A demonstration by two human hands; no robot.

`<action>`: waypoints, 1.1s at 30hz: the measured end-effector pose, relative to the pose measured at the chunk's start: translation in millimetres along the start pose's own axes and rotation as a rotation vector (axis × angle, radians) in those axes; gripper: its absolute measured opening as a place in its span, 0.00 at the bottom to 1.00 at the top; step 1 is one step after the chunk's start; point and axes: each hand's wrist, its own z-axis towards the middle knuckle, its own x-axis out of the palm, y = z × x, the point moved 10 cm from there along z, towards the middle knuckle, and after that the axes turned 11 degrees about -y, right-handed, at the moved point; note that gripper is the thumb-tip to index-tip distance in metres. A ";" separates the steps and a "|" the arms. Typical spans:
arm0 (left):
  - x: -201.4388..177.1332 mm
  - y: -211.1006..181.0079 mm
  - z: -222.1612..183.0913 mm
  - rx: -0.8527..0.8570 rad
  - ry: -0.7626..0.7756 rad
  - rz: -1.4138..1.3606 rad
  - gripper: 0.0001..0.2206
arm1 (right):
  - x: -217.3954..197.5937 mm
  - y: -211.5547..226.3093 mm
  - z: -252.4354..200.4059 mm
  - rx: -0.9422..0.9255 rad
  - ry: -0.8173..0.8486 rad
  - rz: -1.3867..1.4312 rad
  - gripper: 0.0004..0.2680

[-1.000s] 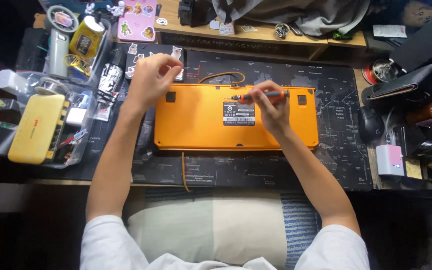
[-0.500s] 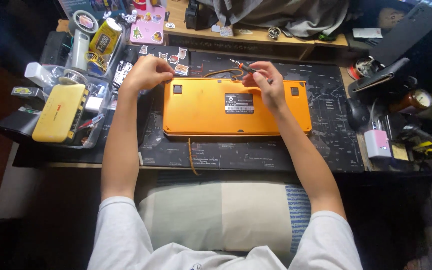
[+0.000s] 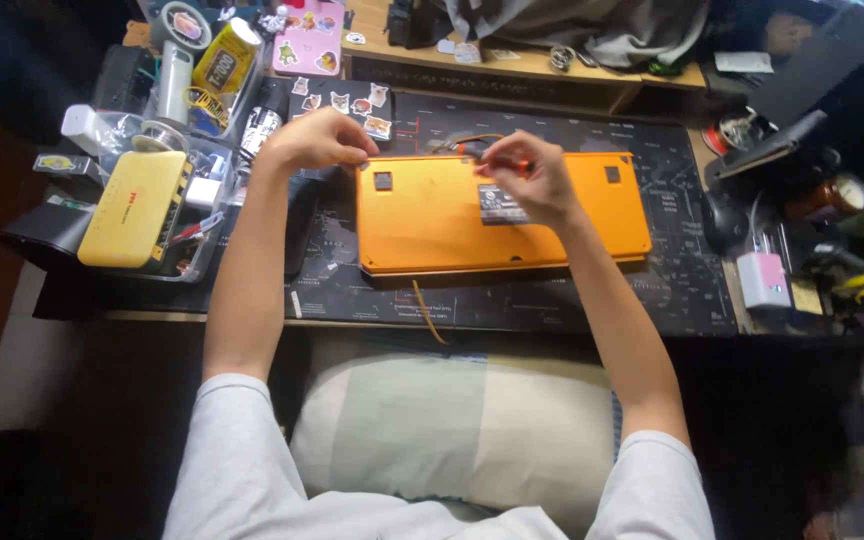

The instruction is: Disassembling an orange mechanical keyboard by removing screws from the back and prying the case open.

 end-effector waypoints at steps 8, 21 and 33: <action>7.3 4.1 -17.1 0.094 -0.031 0.204 0.19 | 79.0 -27.7 31.8 -0.008 0.263 -0.044 0.10; 0.5 2.4 -27.2 -0.038 -0.174 0.089 0.15 | 97.2 -44.4 62.3 0.014 0.412 -0.150 0.06; -1.8 -7.8 -27.3 0.010 -0.204 0.046 0.12 | 102.3 -35.0 64.6 -0.028 0.440 -0.188 0.06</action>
